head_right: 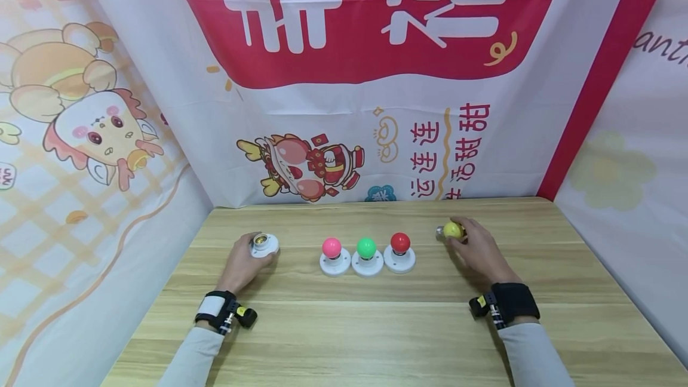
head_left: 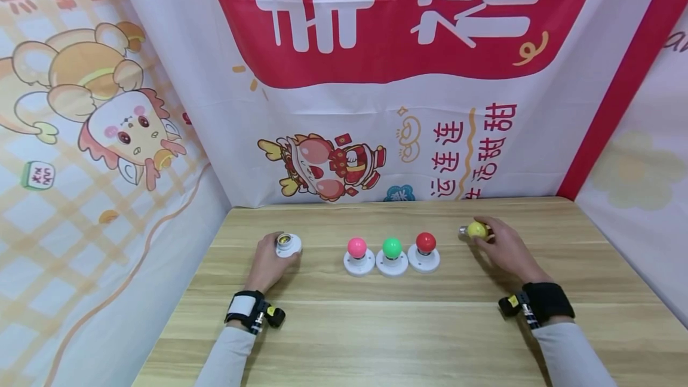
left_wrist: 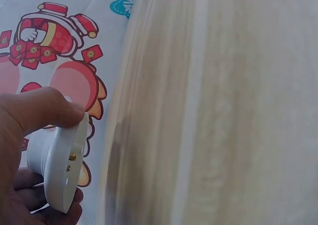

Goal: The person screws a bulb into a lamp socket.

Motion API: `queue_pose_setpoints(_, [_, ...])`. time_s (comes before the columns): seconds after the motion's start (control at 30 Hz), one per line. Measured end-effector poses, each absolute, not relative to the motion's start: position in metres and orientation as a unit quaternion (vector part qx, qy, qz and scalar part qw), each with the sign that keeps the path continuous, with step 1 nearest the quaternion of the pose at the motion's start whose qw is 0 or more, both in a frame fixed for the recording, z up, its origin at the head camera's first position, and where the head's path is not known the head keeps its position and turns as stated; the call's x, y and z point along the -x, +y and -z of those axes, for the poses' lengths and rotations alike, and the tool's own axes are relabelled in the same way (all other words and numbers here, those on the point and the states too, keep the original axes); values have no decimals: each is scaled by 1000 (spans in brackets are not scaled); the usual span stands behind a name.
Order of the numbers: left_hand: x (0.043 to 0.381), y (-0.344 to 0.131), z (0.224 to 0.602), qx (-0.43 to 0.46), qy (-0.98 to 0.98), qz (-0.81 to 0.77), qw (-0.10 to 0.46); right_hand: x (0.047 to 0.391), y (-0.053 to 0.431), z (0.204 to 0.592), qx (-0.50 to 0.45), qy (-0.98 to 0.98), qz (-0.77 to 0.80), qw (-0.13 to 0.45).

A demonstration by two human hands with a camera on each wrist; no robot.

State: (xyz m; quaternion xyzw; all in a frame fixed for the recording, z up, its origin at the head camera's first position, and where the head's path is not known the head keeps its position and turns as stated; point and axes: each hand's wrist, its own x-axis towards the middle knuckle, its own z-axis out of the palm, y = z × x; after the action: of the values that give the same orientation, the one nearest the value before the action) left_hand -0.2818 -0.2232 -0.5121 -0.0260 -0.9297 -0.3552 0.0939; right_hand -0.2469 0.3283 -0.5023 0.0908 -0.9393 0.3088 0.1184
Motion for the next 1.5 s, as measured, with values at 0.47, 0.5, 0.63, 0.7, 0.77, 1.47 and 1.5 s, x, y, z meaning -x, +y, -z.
queue_pose_setpoints(0.47, [277,-212,506,56,-921,361,132,243,317,488,-87,-939,-306,130])
queue_pose_setpoints(0.5, [277,-210,506,61,-920,363,134,243,316,487,-88,-939,-306,132])
queue_pose_setpoints(0.63, [275,-204,504,73,-915,371,140,242,313,483,-98,-937,-301,147])
queue_pose_setpoints(0.7, [274,-201,503,80,-914,371,144,242,311,481,-102,-937,-295,154])
queue_pose_setpoints(0.77, [273,-197,501,84,-912,373,147,242,310,479,-102,-938,-290,158])
queue_pose_setpoints(1.47, [261,-166,479,126,-897,393,157,230,286,453,-130,-936,-266,190])
queue_pose_setpoints(1.5, [260,-165,478,129,-897,393,156,230,285,452,-133,-936,-265,191])
